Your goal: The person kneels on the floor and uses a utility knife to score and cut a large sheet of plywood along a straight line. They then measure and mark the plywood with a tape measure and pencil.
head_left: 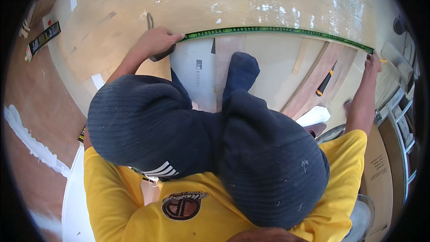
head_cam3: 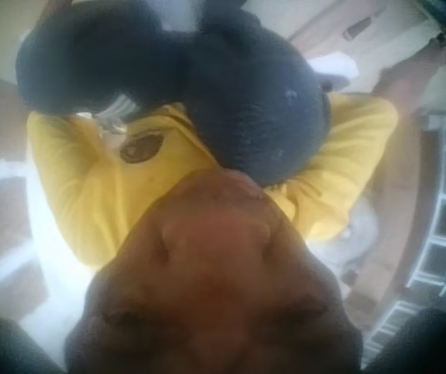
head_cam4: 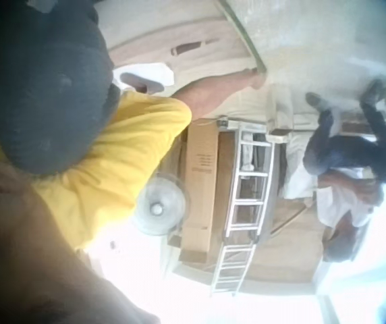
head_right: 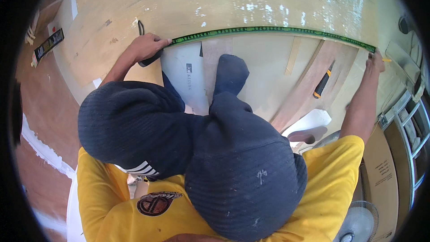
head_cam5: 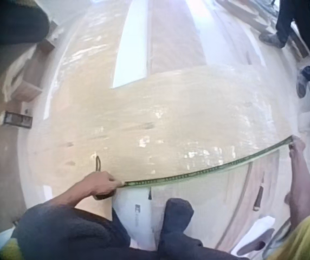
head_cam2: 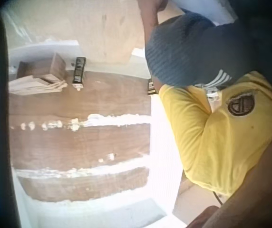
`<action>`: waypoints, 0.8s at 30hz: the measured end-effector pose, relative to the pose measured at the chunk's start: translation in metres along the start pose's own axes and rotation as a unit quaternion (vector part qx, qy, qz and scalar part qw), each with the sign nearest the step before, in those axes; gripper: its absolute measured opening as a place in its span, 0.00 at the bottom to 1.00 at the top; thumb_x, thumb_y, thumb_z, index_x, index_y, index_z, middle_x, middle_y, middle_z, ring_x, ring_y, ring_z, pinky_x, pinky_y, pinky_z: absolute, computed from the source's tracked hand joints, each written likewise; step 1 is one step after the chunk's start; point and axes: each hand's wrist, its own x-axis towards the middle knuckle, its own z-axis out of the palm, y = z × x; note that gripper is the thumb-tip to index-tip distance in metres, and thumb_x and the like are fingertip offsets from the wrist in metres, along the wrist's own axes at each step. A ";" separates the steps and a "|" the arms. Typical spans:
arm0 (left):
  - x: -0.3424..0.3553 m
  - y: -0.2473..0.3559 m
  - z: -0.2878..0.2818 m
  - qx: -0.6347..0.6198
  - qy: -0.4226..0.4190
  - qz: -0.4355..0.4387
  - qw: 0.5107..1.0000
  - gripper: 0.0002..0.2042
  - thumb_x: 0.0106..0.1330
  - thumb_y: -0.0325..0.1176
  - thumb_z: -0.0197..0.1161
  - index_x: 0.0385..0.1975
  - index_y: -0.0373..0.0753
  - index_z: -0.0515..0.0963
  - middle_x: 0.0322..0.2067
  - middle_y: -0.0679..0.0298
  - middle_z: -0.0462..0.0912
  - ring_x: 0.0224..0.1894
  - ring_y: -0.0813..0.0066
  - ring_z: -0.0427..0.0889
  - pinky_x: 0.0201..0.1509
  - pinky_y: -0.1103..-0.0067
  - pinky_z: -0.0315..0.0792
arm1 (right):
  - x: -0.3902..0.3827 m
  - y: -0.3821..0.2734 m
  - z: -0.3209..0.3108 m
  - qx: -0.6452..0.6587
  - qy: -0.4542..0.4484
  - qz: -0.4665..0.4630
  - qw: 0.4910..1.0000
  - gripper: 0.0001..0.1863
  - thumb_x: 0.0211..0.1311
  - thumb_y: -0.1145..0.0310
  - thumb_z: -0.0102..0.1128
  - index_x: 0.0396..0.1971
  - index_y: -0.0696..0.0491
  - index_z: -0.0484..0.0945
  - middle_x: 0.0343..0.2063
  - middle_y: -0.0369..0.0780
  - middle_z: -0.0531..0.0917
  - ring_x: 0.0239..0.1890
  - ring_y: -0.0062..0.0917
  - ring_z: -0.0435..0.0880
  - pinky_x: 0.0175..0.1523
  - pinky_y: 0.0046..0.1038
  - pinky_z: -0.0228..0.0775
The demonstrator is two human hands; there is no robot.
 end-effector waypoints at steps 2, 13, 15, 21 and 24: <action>0.000 -0.003 -0.004 0.009 -0.012 0.053 0.998 0.29 0.67 0.57 0.51 0.37 0.31 0.84 0.36 0.44 0.85 0.42 0.45 0.83 0.49 0.62 0.75 | -0.003 -0.010 -0.004 0.009 0.037 -0.027 0.999 0.19 0.54 0.79 0.72 0.38 0.67 0.68 0.27 0.44 0.80 0.20 0.27 0.80 0.18 0.26 0.69; 0.011 -0.043 0.023 0.054 0.102 0.217 0.969 0.24 0.67 0.48 0.53 0.49 0.33 0.79 0.43 0.44 0.82 0.47 0.46 0.81 0.54 0.62 0.73 | 0.012 -0.043 -0.028 -0.018 0.064 -0.068 0.995 0.24 0.53 0.78 0.72 0.41 0.69 0.63 0.27 0.44 0.79 0.18 0.25 0.77 0.18 0.27 0.69; 0.007 -0.053 0.020 0.051 0.058 0.227 0.971 0.23 0.67 0.48 0.54 0.49 0.33 0.78 0.43 0.43 0.82 0.47 0.46 0.81 0.54 0.63 0.73 | 0.023 -0.035 -0.033 -0.058 0.046 -0.062 0.995 0.26 0.52 0.79 0.72 0.42 0.71 0.62 0.27 0.45 0.79 0.18 0.26 0.78 0.19 0.27 0.72; 0.028 -0.061 0.000 -0.025 -0.052 0.145 0.988 0.16 0.69 0.44 0.56 0.39 0.36 0.82 0.35 0.47 0.84 0.39 0.47 0.82 0.45 0.64 0.75 | 0.020 -0.031 -0.030 -0.046 0.065 -0.031 0.996 0.27 0.52 0.77 0.72 0.43 0.71 0.63 0.30 0.45 0.80 0.22 0.28 0.81 0.19 0.26 0.73; 0.035 -0.053 0.027 -0.001 0.039 0.162 0.986 0.14 0.70 0.40 0.56 0.36 0.36 0.83 0.36 0.48 0.83 0.40 0.48 0.82 0.47 0.64 0.74 | 0.015 -0.029 -0.028 -0.021 0.055 -0.062 0.996 0.27 0.52 0.75 0.73 0.43 0.71 0.63 0.31 0.46 0.81 0.22 0.28 0.81 0.20 0.27 0.74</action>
